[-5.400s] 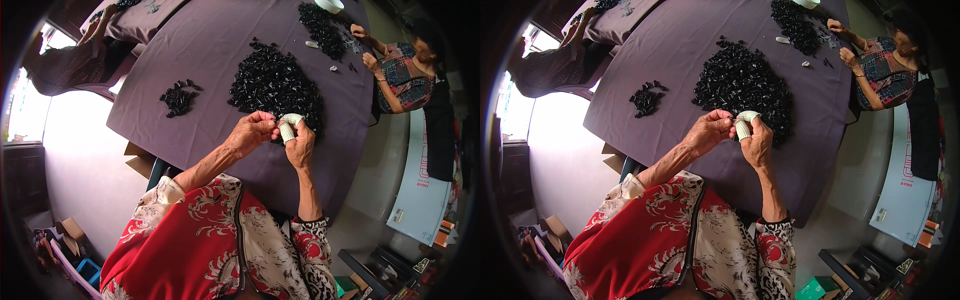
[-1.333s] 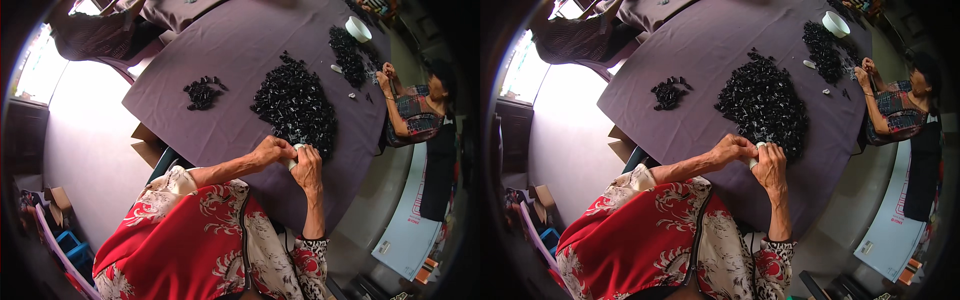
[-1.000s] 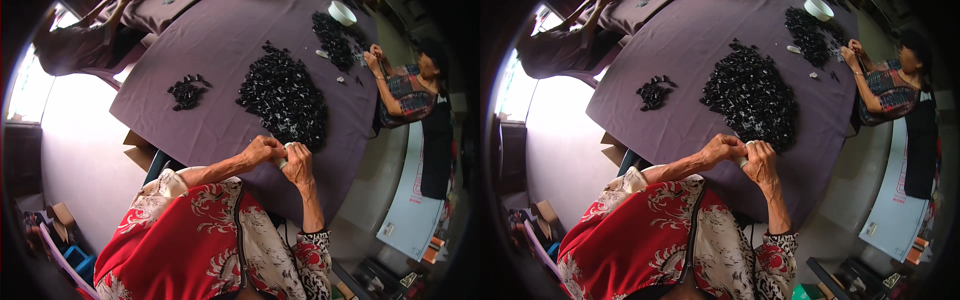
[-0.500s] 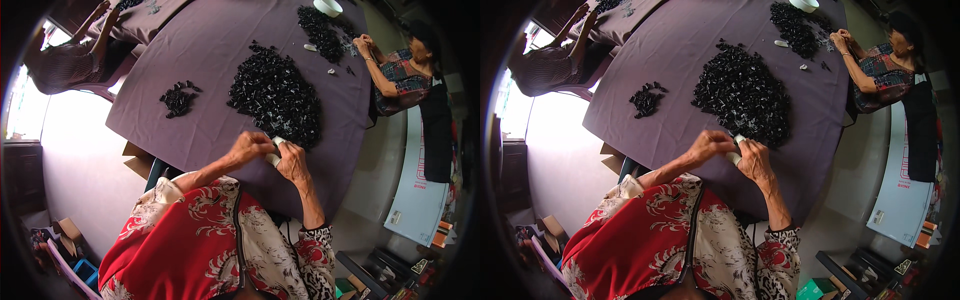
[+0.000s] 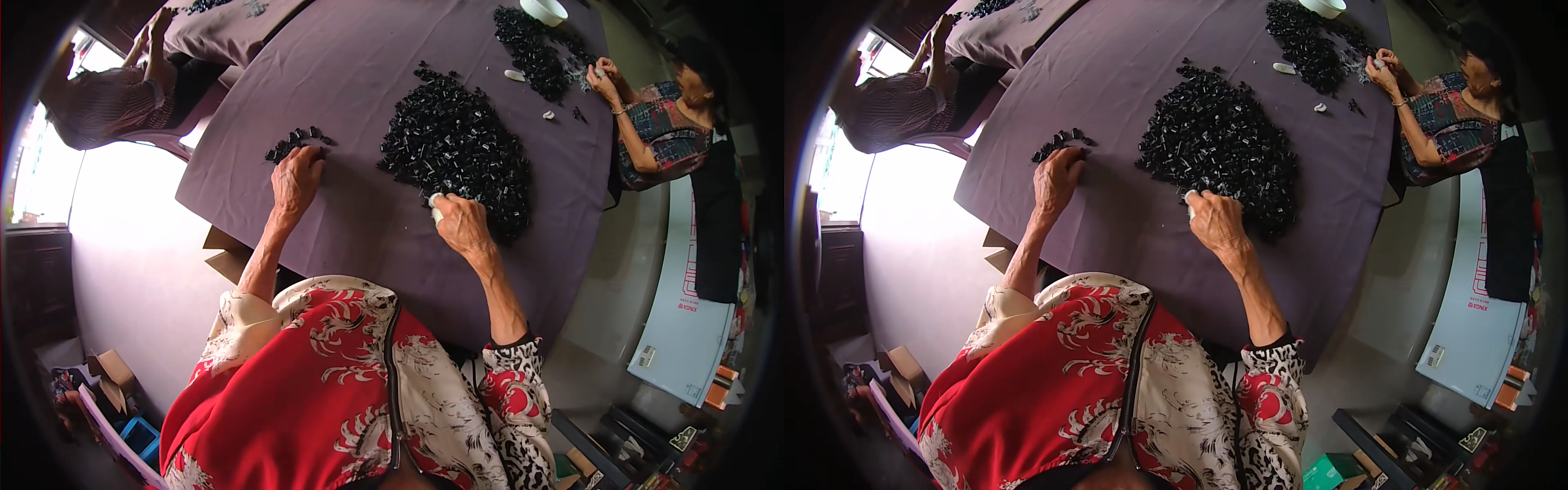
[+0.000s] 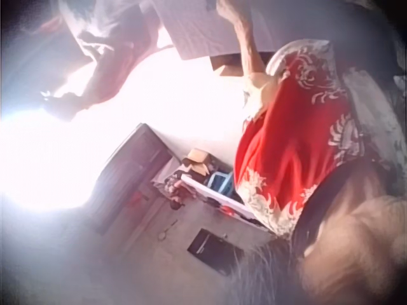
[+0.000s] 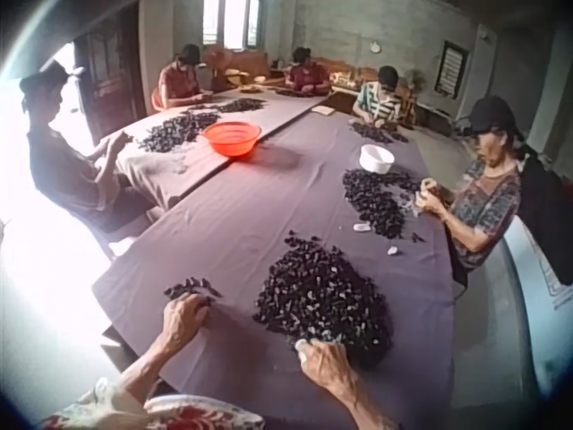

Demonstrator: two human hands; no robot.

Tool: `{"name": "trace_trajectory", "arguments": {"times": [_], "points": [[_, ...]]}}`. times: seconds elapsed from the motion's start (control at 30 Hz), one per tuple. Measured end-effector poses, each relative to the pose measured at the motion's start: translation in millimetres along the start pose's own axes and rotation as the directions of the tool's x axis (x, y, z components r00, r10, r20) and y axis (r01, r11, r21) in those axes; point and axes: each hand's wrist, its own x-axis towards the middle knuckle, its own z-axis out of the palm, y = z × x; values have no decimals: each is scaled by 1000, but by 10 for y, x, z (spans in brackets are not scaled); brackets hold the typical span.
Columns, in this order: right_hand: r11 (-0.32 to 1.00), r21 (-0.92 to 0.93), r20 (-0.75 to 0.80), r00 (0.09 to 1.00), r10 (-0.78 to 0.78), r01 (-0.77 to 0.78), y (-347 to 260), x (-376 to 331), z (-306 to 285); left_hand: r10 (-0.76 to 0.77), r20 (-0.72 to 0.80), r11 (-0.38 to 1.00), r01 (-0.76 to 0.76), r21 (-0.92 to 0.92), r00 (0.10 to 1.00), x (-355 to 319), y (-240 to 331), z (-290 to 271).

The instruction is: The person picks up plastic pieces from a pile on the table, joins the pieces together by hand to assemble them, and places the assembled components onto the table.

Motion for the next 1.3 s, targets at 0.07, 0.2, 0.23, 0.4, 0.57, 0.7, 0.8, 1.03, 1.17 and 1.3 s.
{"name": "trace_trajectory", "arguments": {"times": [0.07,0.2,0.23,0.4,0.57,0.7,0.8,1.03,1.17,1.3], "points": [[1000,12,8,1000,26,-26,67,-47,-34,-18,-17,1000,18,5,1000,2,77,-27],[987,142,-87,992,93,-80,157,-140,-106,96,-57,986,-103,-132,994,-57,305,49],[987,129,-81,991,109,-98,187,-154,-106,184,-15,968,-183,-172,983,-88,444,101],[988,101,-25,992,124,-121,131,-122,-41,360,134,908,-314,-276,923,-340,984,496],[994,102,-144,989,42,-27,94,-107,40,320,214,928,-260,-267,923,-367,1118,607],[1000,-4,-210,977,-15,15,14,-2,151,327,205,936,-286,-207,922,-372,1132,714],[998,-25,-207,976,-60,56,-5,68,208,332,186,934,-295,-201,925,-383,1121,736],[997,-6,-154,985,-77,77,43,99,223,339,137,920,-298,-253,931,-389,1035,603],[991,39,-164,979,-121,129,65,34,-109,170,380,862,49,-505,909,-241,1161,373],[975,79,-159,968,-195,210,4,97,-305,136,545,770,258,-584,827,-87,1259,323]]}}
